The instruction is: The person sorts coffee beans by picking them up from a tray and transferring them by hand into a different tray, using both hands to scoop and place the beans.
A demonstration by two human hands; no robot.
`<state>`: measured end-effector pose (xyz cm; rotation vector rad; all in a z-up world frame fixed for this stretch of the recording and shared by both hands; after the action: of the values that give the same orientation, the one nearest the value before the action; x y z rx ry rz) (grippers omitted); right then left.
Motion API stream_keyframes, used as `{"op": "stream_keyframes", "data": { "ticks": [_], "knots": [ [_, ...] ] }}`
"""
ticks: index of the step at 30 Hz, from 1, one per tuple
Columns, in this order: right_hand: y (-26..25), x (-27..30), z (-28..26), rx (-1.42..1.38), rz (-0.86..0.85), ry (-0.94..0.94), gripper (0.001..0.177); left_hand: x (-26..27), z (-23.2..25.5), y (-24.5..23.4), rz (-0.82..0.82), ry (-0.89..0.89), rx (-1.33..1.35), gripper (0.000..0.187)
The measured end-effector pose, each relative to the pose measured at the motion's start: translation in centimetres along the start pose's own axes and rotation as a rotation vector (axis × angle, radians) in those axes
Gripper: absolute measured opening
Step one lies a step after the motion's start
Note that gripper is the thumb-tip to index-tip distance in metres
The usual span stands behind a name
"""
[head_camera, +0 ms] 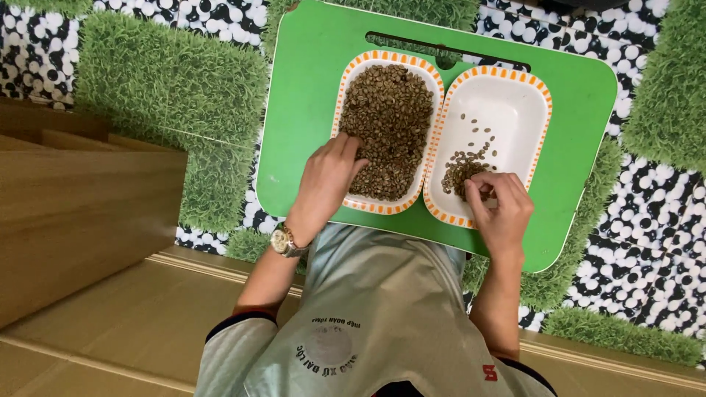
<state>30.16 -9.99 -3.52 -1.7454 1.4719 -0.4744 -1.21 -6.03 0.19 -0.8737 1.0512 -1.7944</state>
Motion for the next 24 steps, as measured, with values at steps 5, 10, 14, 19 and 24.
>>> {"op": "stream_keyframes", "data": {
  "ticks": [5,10,14,19,24],
  "knots": [
    [1.1,0.7,1.0,-0.012,-0.021,-0.012,0.009,-1.8,1.0,1.0,0.015,0.042,-0.012,0.033],
    [0.8,0.5,0.2,-0.033,-0.029,-0.019,0.007,-2.4,1.3,1.1,0.013,0.079,-0.029,0.024],
    [0.5,0.2,-0.6,-0.031,-0.035,-0.023,0.006,-2.5,1.3,0.8,0.013,0.087,0.012,0.020],
    [0.2,0.3,-0.8,-0.031,-0.034,-0.004,0.005,-2.1,1.8,-0.3,0.016,0.105,0.029,0.018],
    [-0.2,0.0,-1.2,-0.041,-0.037,-0.034,0.005,-1.5,2.6,-1.5,0.079,0.158,0.087,0.017]
  ]
}}
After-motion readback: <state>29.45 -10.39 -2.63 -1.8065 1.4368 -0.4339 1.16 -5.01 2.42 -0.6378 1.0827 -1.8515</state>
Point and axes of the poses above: each hand's wrist, its own x-axis away from the middle knuckle, its own y-axis out of the palm, z = x × y, the point moved 1 cm from there along -x, towards the middle knuckle, and after that the axes turned 12 degrees about -z, right-handed, at the moved point
